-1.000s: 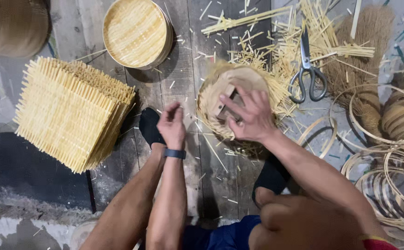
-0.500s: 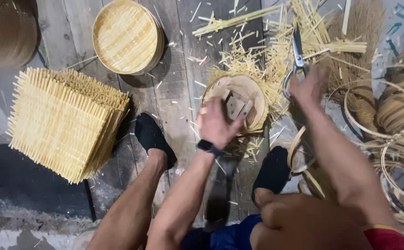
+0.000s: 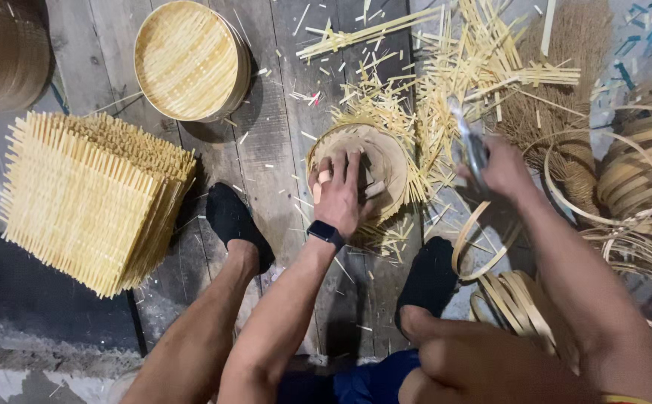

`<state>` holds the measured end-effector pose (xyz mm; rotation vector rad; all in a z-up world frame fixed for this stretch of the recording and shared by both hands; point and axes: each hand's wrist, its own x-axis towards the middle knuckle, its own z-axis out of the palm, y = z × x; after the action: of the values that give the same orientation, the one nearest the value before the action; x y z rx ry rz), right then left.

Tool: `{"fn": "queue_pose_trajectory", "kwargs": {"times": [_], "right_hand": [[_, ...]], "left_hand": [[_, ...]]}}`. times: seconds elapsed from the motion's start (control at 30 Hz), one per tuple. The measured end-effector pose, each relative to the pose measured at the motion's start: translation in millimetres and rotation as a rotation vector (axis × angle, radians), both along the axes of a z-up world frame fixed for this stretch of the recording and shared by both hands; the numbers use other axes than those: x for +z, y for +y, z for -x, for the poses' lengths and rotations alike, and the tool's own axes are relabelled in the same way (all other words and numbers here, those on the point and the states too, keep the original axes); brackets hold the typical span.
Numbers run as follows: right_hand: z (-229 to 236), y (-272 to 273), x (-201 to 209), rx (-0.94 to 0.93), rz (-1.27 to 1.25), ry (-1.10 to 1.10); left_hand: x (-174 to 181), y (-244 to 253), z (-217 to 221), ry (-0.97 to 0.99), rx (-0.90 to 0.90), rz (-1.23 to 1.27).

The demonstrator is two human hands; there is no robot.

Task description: The person sits on the floor and repeatedly assembles round bamboo trays. They place a circular bamboo frame over a flat woven bamboo mat, press it down, and use shears to trim the excess mat material around the frame's edge. The finished trays are stacked nearby.

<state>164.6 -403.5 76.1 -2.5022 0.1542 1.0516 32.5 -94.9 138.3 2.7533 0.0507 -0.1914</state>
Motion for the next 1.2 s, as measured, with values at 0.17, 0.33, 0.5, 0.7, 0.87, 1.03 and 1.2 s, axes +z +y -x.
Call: {"fn": "queue_pose_trajectory", "kwargs": {"times": [0.17,0.33,0.5,0.7,0.87,1.03,1.2], "right_hand": [[-1.7,30.8,6.5,0.619,0.119,-0.458],[-3.8,52.8,-12.7,0.701,0.225,-0.505],[-3.7,16.1,-13.1,0.748,0.280,-0.461],[-14.1,54.1,-21.8,0.770,0.192,-1.134],[-20.5,22.9,-21.2,0.712,0.193,-0.494],[-16.1,17.7,-12.2,0.684,0.196,-0.680],[-14.0,49.2,-19.4,0.712,0.194,-0.862]], "left_hand": [[-4.3,-6.2,-2.1,0.031,0.005,-0.052],[-1.9,-1.3,-4.5,0.002,-0.054,0.031],[-6.9,9.2,-4.2,-0.123,-0.165,0.087],[-19.5,11.0,-10.2,-0.084,-0.295,0.041],[-24.3,14.0,1.8,-0.172,-0.272,-0.200],[-28.0,-14.0,-0.3,0.037,0.171,0.252],[-21.2,-10.4,4.3,0.014,0.072,0.059]]}}
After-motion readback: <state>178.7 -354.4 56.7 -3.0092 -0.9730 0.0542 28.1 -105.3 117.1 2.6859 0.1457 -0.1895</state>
